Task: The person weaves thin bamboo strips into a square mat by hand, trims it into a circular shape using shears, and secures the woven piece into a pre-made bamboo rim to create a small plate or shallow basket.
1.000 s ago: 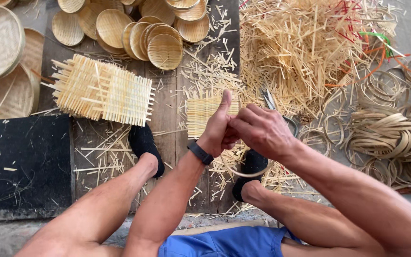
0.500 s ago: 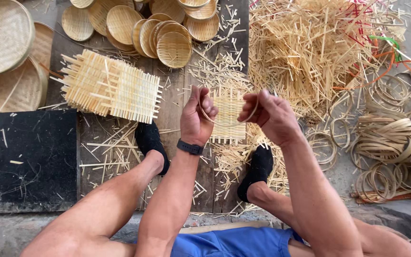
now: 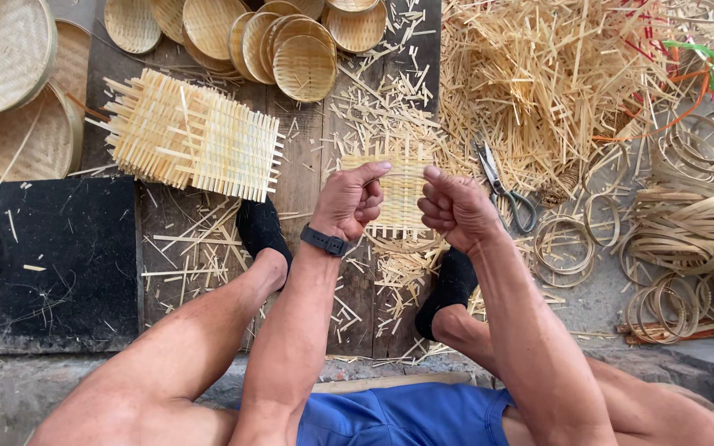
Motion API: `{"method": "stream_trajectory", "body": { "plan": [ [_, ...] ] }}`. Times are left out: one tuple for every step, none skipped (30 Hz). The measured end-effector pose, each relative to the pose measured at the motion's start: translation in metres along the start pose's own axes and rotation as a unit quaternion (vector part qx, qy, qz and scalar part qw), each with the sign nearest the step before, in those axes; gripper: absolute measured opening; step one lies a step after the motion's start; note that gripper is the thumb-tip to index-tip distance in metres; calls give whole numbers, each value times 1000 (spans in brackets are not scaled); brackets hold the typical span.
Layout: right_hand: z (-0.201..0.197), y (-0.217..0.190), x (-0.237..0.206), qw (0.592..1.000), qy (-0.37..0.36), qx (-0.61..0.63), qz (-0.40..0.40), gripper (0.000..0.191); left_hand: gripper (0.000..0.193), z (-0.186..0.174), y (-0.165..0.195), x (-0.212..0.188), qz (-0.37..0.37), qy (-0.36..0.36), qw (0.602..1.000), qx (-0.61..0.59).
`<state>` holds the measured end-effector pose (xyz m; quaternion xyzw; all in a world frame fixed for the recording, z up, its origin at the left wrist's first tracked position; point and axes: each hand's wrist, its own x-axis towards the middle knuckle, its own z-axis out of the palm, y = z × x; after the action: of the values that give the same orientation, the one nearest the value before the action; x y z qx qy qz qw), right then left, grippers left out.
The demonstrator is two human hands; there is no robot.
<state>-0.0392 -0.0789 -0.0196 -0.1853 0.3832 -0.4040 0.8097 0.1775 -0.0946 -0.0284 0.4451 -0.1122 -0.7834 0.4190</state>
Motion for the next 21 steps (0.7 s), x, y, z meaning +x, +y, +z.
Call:
{"method": "stream_trajectory", "body": {
  "plan": [
    [1, 3, 0, 1000, 12, 13, -12, 48, 32, -2, 1, 1, -15, -12, 1000, -19],
    [1, 5, 0, 999, 25, 26, -25, 48, 34, -5, 0, 2, -31, -24, 999, -38],
    [2, 8, 2, 998, 33, 49, -37, 48, 38, -6, 0, 3, -47, -37, 997, -57],
    [2, 12, 3, 995, 41, 73, -48, 48, 38, -8, -2, 5, -45, -35, 996, -66],
    [1, 14, 5, 993, 49, 96, -58, 48, 40, -11, -6, 6, -44, -34, 996, -75],
    [-1, 17, 7, 992, 49, 99, -58, 49, 43, -13, -10, 8, -43, -31, 995, -85],
    [-3, 20, 9, 992, 49, 103, -57, 49, 38, -14, -16, 10, -25, -26, 994, -98],
    [-5, 22, 13, 991, 47, 107, -57, 49, 34, -14, -23, 14, -6, -21, 994, -111],
    [-7, 25, 16, 992, 61, 97, -55, 51, 32, -16, -28, 17, 13, -14, 992, -124],
    [-9, 28, 19, 992, 75, 86, -51, 53, 31, -19, -32, 20, 23, -4, 992, -124],
    [-12, 30, 21, 992, 89, 74, -48, 55, 31, -21, -34, 24, 32, 5, 992, -123],
    [-14, 33, 22, 993, 82, 78, -42, 54, 31, -22, -35, 27, 41, 13, 992, -122],
    [-16, 35, 22, 993, 75, 81, -36, 53, 31, -24, -35, 30, 37, 9, 991, -125],
    [-18, 36, 23, 994, 67, 85, -31, 53, 31, -25, -33, 32, 33, 4, 991, -127],
    [-21, 37, 23, 993, 80, 84, -35, 47, 31, -26, -31, 33, 29, 0, 991, -130],
    [-24, 37, 23, 991, 92, 84, -40, 41, 30, -28, -29, 34, 34, 18, 994, -103],
    [-28, 36, 23, 990, 105, 84, -47, 36, 30, -30, -26, 36, 39, 34, 996, -76],
    [-32, 35, 23, 991, 123, 12, -58, 27, 30, -32, -25, 38, 43, 50, 997, -50],
    [-37, 33, 24, 986, 140, -62, -68, 19, 22, -34, -26, 40, 58, 54, 996, -42],
    [-42, 32, 25, 975, 156, -135, -76, 14, 17, -37, -28, 42, 72, 60, 995, -33],
    [-46, 33, 28, 958, 192, -196, -84, 15, 17, -41, -32, 46, 87, 65, 994, -24]
  ]
}}
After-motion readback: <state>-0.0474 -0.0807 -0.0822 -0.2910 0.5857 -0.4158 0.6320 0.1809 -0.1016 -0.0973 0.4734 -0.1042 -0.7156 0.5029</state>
